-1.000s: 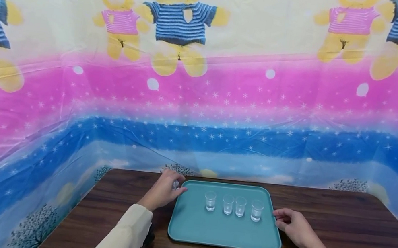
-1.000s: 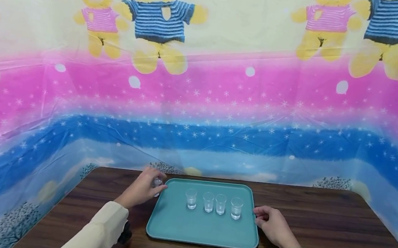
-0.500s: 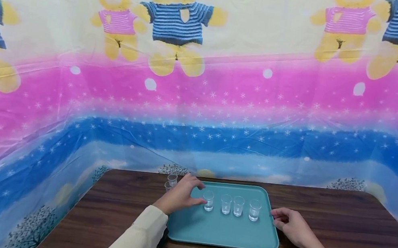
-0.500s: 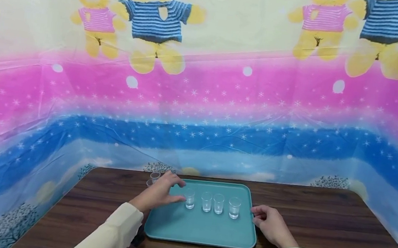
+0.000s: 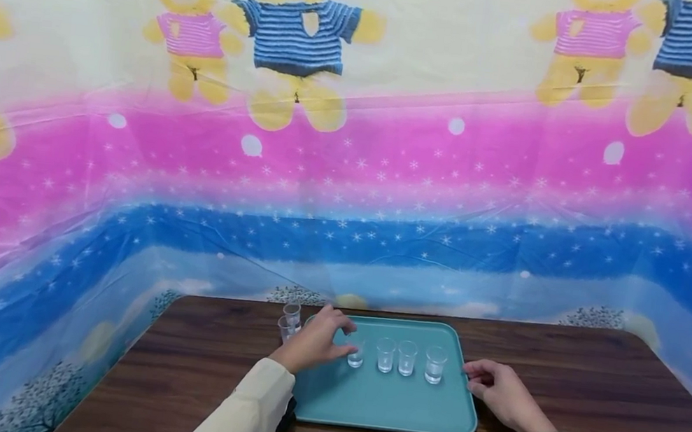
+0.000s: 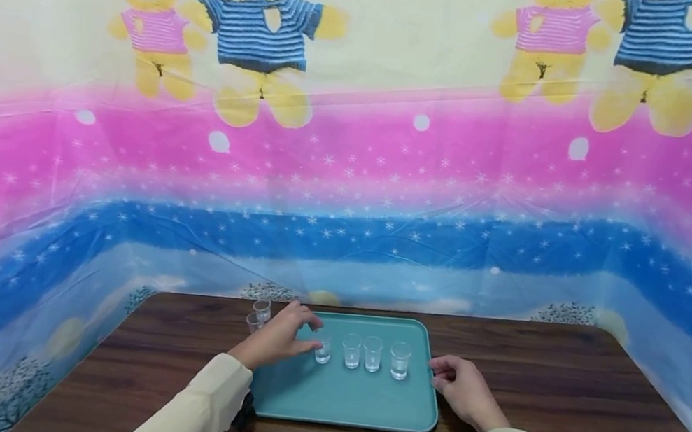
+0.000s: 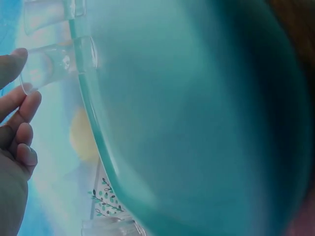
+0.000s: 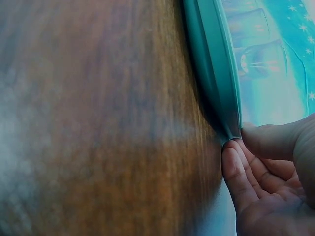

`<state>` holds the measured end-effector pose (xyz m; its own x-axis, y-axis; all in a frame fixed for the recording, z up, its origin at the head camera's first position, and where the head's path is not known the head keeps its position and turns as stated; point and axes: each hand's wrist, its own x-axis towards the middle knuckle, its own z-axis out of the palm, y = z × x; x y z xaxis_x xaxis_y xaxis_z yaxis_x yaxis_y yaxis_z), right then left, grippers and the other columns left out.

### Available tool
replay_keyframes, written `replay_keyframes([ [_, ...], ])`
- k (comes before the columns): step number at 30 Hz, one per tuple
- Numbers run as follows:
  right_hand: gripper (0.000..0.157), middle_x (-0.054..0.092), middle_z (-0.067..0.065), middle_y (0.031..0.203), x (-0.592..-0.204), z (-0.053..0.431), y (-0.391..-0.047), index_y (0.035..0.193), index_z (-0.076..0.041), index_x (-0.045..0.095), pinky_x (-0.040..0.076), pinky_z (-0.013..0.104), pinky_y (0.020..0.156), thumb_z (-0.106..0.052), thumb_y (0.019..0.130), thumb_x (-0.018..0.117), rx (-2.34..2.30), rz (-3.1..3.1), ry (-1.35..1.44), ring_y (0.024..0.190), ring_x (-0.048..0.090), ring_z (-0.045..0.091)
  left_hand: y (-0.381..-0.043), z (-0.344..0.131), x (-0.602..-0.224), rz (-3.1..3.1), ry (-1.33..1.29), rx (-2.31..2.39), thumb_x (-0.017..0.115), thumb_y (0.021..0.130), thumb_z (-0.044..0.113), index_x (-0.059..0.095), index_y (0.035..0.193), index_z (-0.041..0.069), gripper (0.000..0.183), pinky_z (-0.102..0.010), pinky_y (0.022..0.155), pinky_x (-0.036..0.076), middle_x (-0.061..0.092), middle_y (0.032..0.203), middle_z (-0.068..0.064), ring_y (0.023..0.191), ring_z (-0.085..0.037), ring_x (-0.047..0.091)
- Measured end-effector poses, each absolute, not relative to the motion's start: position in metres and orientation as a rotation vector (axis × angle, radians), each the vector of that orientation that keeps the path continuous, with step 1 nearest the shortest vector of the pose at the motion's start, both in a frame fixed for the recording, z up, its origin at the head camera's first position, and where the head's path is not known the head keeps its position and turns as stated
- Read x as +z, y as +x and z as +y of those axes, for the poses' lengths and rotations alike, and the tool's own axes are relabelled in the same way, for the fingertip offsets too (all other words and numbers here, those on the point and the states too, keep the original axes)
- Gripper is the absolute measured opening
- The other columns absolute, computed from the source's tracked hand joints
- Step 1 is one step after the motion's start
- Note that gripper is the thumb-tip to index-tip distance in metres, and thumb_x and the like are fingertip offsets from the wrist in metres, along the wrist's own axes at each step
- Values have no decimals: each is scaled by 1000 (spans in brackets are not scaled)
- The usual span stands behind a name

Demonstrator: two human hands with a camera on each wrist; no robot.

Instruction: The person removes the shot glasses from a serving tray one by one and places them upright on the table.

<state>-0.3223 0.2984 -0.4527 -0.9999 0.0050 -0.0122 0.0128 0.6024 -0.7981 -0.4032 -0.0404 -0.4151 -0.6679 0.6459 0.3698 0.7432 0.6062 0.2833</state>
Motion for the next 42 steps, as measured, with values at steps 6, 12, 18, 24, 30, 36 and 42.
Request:
replay_keyframes([
  [6, 28, 61, 6, 100, -456, 297, -324, 116, 1, 61, 50, 36, 71, 3, 88, 61, -1383, 2812, 43, 89, 58, 19, -402, -44, -415, -2639, -1135, -681, 70, 87, 23, 64, 109, 3, 30, -32, 76, 46, 59, 101, -6, 94, -22, 50],
  [12, 28, 61, 5, 102, -456, 299, -324, 117, 1, 61, 50, 36, 71, 2, 89, 61, -1382, 2800, 37, 90, 57, 19, -401, -52, -414, -2644, -1090, -684, 70, 88, 23, 62, 110, 6, 29, -33, 77, 46, 58, 102, -6, 94, -18, 49],
  [18, 28, 61, 5, 102, -453, 300, -322, 117, 1, 61, 50, 36, 71, 2, 89, 60, -1368, 2796, 39, 90, 57, 19, -396, -66, -408, -2641, -1051, -727, 71, 87, 22, 62, 108, 7, 27, -39, 82, 45, 59, 101, -8, 95, -19, 50],
  [24, 27, 61, 5, 101, -453, 300, -320, 117, 2, 60, 50, 37, 71, 1, 90, 60, -1370, 2772, 32, 90, 57, 19, -392, -85, -403, -2641, -996, -724, 72, 86, 22, 62, 104, 6, 26, -38, 77, 43, 57, 97, -8, 88, -19, 48],
  [30, 27, 61, 6, 102, -451, 299, -318, 117, 2, 60, 50, 37, 71, 1, 90, 60, -1362, 2775, 19, 91, 58, 20, -388, -105, -401, -2635, -958, -739, 72, 86, 22, 61, 103, 3, 28, -35, 70, 43, 54, 94, -7, 83, -22, 48],
  [36, 27, 61, 6, 101, -451, 300, -318, 117, 3, 60, 50, 37, 71, 2, 90, 60, -1340, 2777, 14, 90, 57, 21, -385, -129, -406, -2674, -857, -762, 72, 86, 20, 62, 103, 2, 27, -34, 69, 44, 54, 94, -8, 80, -16, 47],
  [42, 28, 61, 7, 101, -451, 299, -320, 117, 3, 60, 50, 37, 71, 3, 89, 60, -1335, 2783, 4, 90, 57, 21, -382, -145, -411, -2704, -683, -714, 74, 84, 19, 63, 99, 4, 24, -34, 66, 42, 55, 89, -4, 78, -13, 43],
])
